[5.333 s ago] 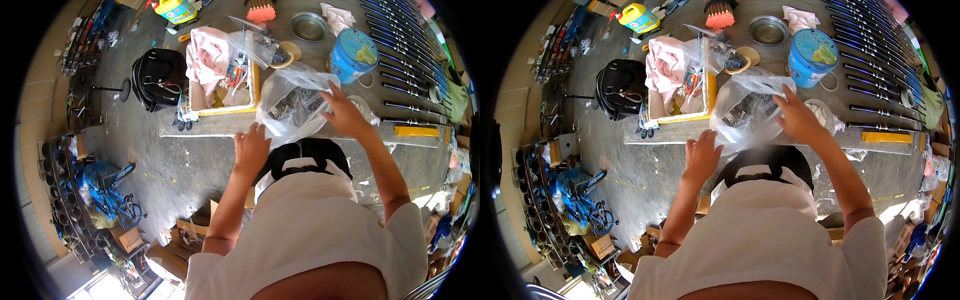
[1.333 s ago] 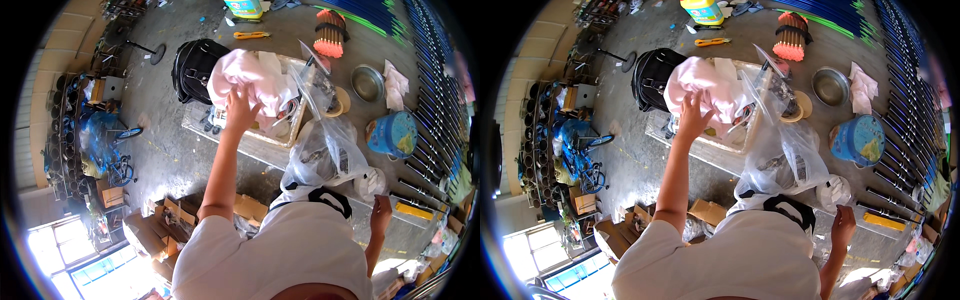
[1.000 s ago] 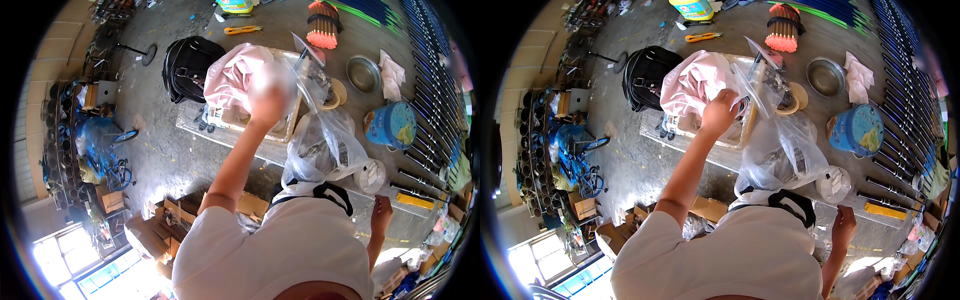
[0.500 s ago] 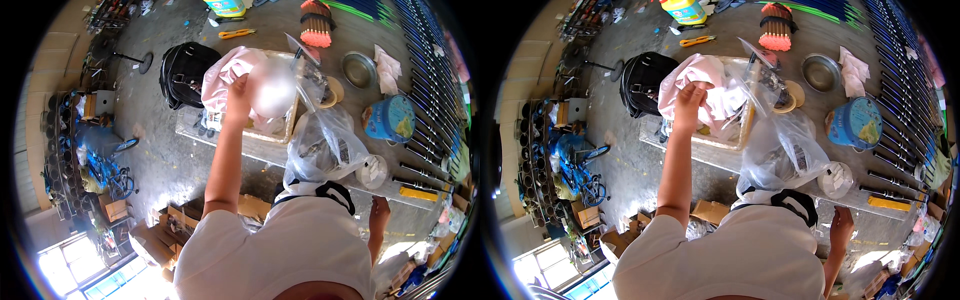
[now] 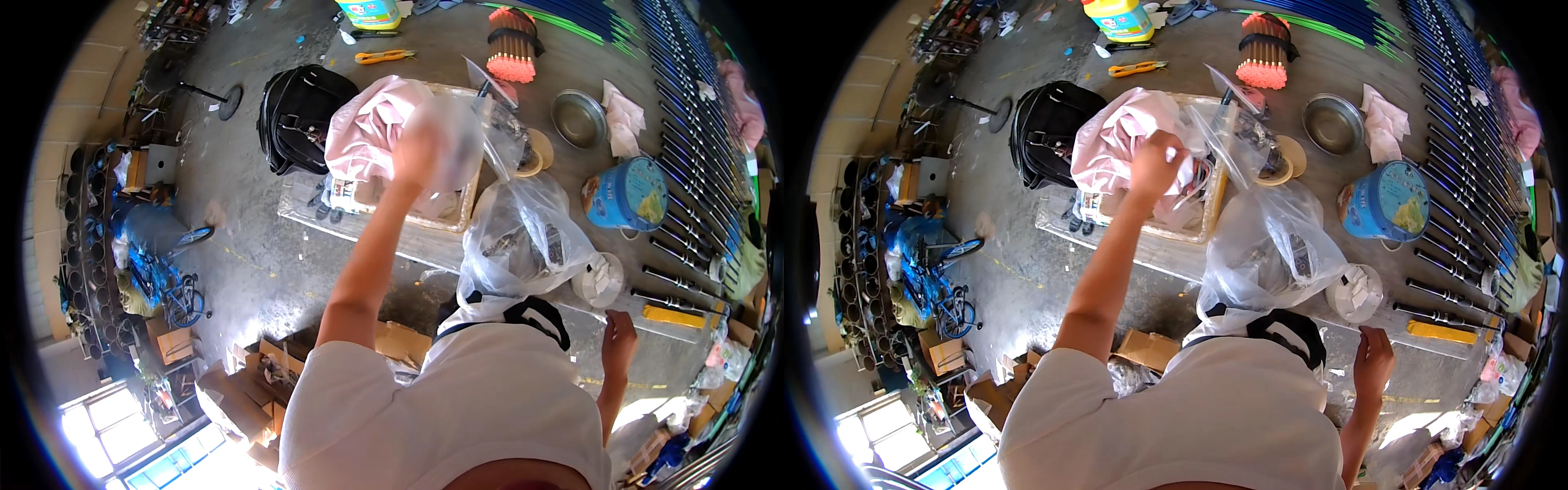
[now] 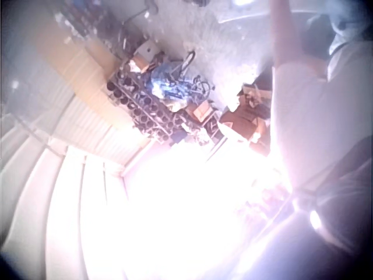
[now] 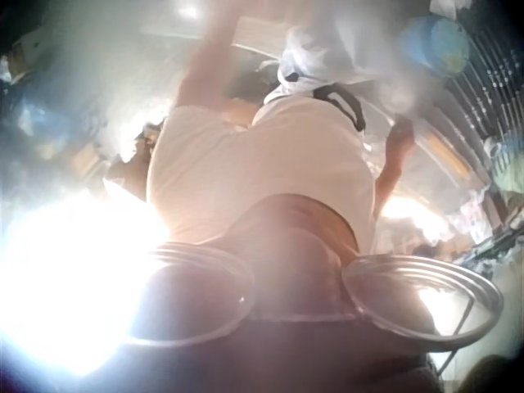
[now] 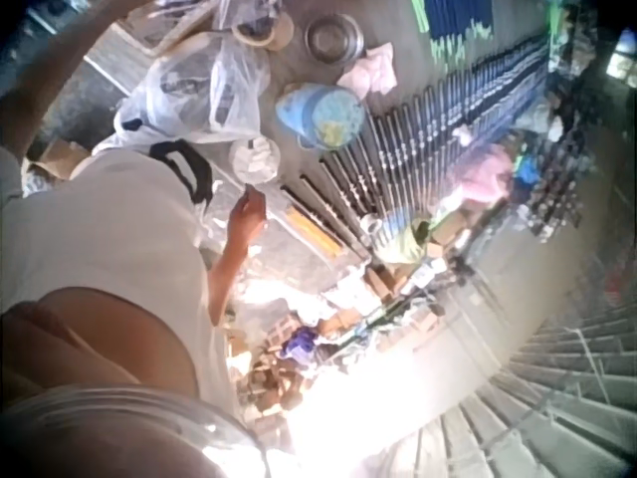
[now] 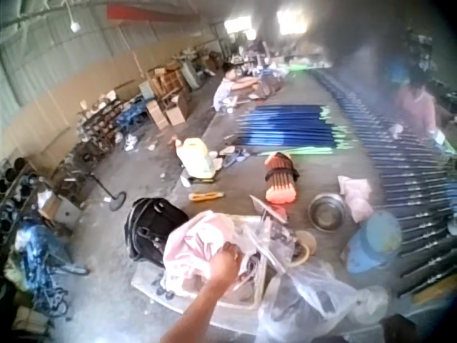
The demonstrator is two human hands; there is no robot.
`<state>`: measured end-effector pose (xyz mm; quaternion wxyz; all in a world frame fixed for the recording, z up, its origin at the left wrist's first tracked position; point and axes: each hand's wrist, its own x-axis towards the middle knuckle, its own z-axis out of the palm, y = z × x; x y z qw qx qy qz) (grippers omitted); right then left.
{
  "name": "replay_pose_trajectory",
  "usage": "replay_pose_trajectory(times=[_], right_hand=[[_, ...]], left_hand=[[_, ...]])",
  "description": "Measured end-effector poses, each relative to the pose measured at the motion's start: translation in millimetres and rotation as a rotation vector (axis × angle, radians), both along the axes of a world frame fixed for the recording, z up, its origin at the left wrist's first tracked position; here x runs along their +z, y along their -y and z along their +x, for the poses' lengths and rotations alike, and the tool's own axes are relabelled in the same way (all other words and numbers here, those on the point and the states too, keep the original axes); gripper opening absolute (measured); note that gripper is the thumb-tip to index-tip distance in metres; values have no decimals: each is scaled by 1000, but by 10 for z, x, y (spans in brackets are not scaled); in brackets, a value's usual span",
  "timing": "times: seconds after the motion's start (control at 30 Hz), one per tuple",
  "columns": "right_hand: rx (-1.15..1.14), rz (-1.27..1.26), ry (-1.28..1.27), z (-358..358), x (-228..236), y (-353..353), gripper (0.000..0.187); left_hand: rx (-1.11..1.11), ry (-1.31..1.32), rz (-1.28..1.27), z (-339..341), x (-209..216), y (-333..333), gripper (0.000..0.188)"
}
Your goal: The person attaches small metal clips to the ends of multiple blue fishing rods arranged on a rack. They pick up clips from a plastic bag, slide them onto the rod tips, and secure them. The person then moves to a table to handle a plastic bag and a white cloth.
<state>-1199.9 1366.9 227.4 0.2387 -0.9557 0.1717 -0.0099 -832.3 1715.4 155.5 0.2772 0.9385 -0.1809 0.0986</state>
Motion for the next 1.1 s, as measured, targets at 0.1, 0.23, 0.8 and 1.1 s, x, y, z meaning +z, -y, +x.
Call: replay_pose_trajectory(times=[0.1, 0.23, 0.8, 1.1], right_hand=[[-37, 0, -41, -92, -25, -50, 15], [-19, 28, -35, -66, 9, -151, 15], [8, -57, -2, -190, 43, -139, 15], [92, -70, 73, -12, 115, -218, 16]], left_hand=[[-149, -196, -569, 116, 337, -281, 6], [-129, -600, -997, 148, 930, -438, 8], [-107, -142, -3, 93, 285, -110, 14], [-199, -528, -879, 118, 1351, -455, 17]])
